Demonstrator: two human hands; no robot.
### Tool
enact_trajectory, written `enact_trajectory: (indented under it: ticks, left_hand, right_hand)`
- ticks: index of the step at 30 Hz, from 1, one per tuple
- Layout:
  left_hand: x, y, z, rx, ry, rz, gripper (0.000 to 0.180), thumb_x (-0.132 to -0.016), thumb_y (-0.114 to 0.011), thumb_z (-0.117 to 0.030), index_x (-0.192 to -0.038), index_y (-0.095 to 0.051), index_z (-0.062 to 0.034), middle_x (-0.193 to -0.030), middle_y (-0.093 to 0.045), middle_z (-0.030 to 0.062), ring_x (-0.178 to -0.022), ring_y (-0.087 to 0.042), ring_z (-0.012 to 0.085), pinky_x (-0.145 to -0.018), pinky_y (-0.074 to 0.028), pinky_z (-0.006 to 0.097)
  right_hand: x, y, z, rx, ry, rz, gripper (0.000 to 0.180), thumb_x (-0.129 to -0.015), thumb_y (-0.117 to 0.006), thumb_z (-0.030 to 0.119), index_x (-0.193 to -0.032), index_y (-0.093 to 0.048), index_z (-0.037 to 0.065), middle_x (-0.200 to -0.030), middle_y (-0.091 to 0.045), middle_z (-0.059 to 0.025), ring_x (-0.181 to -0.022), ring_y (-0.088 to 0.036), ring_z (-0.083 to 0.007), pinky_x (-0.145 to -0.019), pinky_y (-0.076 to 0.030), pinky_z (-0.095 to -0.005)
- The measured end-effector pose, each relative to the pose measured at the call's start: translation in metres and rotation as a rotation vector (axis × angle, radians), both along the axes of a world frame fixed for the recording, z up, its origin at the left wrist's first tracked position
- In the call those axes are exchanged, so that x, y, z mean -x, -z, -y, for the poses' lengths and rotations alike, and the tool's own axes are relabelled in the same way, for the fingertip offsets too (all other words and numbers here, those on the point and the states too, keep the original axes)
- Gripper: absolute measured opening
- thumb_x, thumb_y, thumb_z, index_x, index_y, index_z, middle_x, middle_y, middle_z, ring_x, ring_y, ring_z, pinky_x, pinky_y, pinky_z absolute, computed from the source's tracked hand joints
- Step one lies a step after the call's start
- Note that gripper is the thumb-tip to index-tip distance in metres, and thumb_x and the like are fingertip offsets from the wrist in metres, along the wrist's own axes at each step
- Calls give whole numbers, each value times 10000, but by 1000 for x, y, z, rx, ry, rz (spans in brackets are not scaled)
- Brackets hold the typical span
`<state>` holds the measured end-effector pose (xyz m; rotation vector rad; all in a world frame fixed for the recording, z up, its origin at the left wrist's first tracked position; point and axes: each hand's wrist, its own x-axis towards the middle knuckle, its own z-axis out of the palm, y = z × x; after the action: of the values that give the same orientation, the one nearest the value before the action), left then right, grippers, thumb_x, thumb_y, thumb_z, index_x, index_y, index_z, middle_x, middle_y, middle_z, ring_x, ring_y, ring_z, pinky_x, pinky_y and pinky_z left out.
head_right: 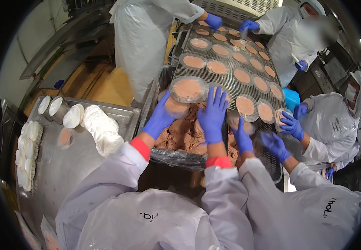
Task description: The person repeatedly picks up round white discs and places them onto a wire rack filled with pink ground meat. They press the discs into the meat to form patties and then move the finished items to a metal tray.
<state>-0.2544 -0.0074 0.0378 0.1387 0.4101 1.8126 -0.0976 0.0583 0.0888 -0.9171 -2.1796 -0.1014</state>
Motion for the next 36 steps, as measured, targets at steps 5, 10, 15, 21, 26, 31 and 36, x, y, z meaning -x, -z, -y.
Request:
enact_trajectory:
  ticks: [5, 10, 15, 21, 26, 31, 36]
  left_hand:
    - [-22, -6, -36, -6, -85, 51, 451, -803, -585, -158, -1190, -391, -33, -1122, -500, 137, -1019, -509, 265, -895, -421, 382]
    - [-22, -1, 14, -10, -100, 91, 456, -790, -588, -93, -1189, -384, -7, -1134, -494, 137, -1020, -513, 264, -883, -441, 385]
    - [11, -12, 145, -86, -160, -24, 453, -792, -571, -62, -1196, -373, -9, -1131, -494, 136, -1026, -512, 261, -883, -440, 389]
    - [74, 113, 390, 243, -1052, 124, 342, -847, -505, -203, -1101, -417, 8, -991, -517, 127, -913, -526, 221, -855, -433, 366]
    - [83, 152, 415, 1, -970, -127, 166, -835, -512, -97, -997, -497, -67, -928, -552, 46, -744, -561, 161, -711, -486, 249]
    - [57, 48, 207, 370, -555, 75, 366, -863, -488, -187, -1195, -396, -62, -1214, -440, 93, -1113, -432, 216, -956, -357, 344]
    - [16, 7, 37, 161, -62, -213, 526, -817, -558, -318, -1200, -351, -22, -1242, -376, 144, -1124, -403, 249, -961, -342, 374]
  right_hand:
    - [-22, 36, -63, 174, -116, -35, 452, -785, -513, 141, -1208, -406, 25, -1170, -457, -212, -1074, -425, -402, -902, -348, -437]
    - [-6, -34, 1, 952, -281, -1090, 413, -819, -537, 187, -1149, -434, -38, -1088, -530, -166, -952, -528, -306, -853, -414, -375]
    - [27, 8, 87, 1688, -678, -1248, 464, -817, -508, 90, -1238, -333, 5, -1220, -423, -152, -1127, -419, -311, -927, -371, -464]
    - [57, 77, 198, 2483, -646, -741, 471, -794, -502, 27, -1229, -327, -17, -1194, -430, -187, -1104, -439, -323, -920, -376, -485]
    - [66, 58, 217, 2750, -741, -559, 484, -793, -516, 49, -1233, -325, -15, -1197, -427, -176, -1119, -429, -306, -936, -361, -472]
    - [48, 59, 138, 2031, -571, -1137, 501, -794, -503, 56, -1252, -311, -13, -1227, -399, -157, -1110, -428, -288, -925, -366, -433]
    - [22, -14, 45, 510, -366, -845, 584, -770, -536, 101, -1295, -287, 51, -1289, -345, -128, -1172, -363, -275, -961, -312, -398]
